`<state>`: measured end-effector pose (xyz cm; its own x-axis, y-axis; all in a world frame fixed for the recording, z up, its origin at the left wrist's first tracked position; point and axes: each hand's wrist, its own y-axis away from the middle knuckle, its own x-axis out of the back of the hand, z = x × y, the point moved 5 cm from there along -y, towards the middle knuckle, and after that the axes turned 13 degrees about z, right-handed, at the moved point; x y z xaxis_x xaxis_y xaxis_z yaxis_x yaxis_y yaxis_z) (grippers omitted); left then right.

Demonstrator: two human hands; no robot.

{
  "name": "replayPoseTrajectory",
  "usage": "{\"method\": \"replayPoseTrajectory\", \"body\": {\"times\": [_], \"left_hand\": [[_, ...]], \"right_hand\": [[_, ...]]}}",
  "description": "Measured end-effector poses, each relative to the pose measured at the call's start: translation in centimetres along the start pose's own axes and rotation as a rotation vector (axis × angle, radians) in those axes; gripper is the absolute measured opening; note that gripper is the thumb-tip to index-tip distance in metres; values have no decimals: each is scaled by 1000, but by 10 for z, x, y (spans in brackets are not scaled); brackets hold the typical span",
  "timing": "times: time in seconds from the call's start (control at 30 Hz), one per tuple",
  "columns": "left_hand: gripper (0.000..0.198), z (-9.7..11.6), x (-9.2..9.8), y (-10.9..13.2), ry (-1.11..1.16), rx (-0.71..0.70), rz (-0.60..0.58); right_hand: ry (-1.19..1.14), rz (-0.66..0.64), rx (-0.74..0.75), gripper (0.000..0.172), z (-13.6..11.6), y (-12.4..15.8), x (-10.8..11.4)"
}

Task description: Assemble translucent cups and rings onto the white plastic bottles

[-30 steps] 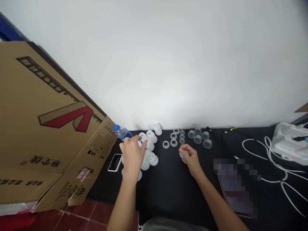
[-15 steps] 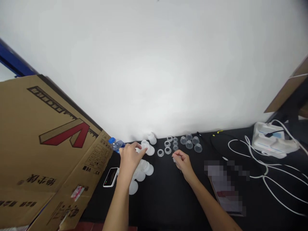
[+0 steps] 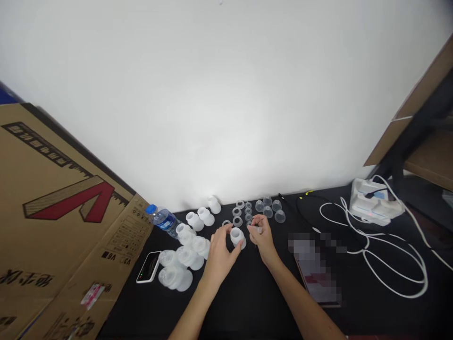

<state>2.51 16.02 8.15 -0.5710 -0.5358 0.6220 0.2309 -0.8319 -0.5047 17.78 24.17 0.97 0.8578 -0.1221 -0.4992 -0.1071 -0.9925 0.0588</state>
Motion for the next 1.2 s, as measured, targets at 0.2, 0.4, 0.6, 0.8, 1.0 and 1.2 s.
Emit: {"method": "replayPoseTrajectory", "body": {"times": [0.2,0.4,0.6,0.8,1.0,1.2], "left_hand": [[40,-11,-35,-7,74,-18,-108],[46,-15,-30,-7,190,-40,99],[61,-31,-38,11,497,257,97],[50,-38,-50,9,838,550,94],[53,-60,-57,7,971,754,279],[54,-66,-65,6,990,761,285]], "right_hand": [[-23,72,-6,43,0,-4,6],[-89,78,-19,40,-7,-3,9],[47,27,-76,67,1,0,3],[154,-13,-89,51,14,-5,6],[132,-22,-77,52,8,-1,4],[-18,16,-132,43,0,-1,6]]}}
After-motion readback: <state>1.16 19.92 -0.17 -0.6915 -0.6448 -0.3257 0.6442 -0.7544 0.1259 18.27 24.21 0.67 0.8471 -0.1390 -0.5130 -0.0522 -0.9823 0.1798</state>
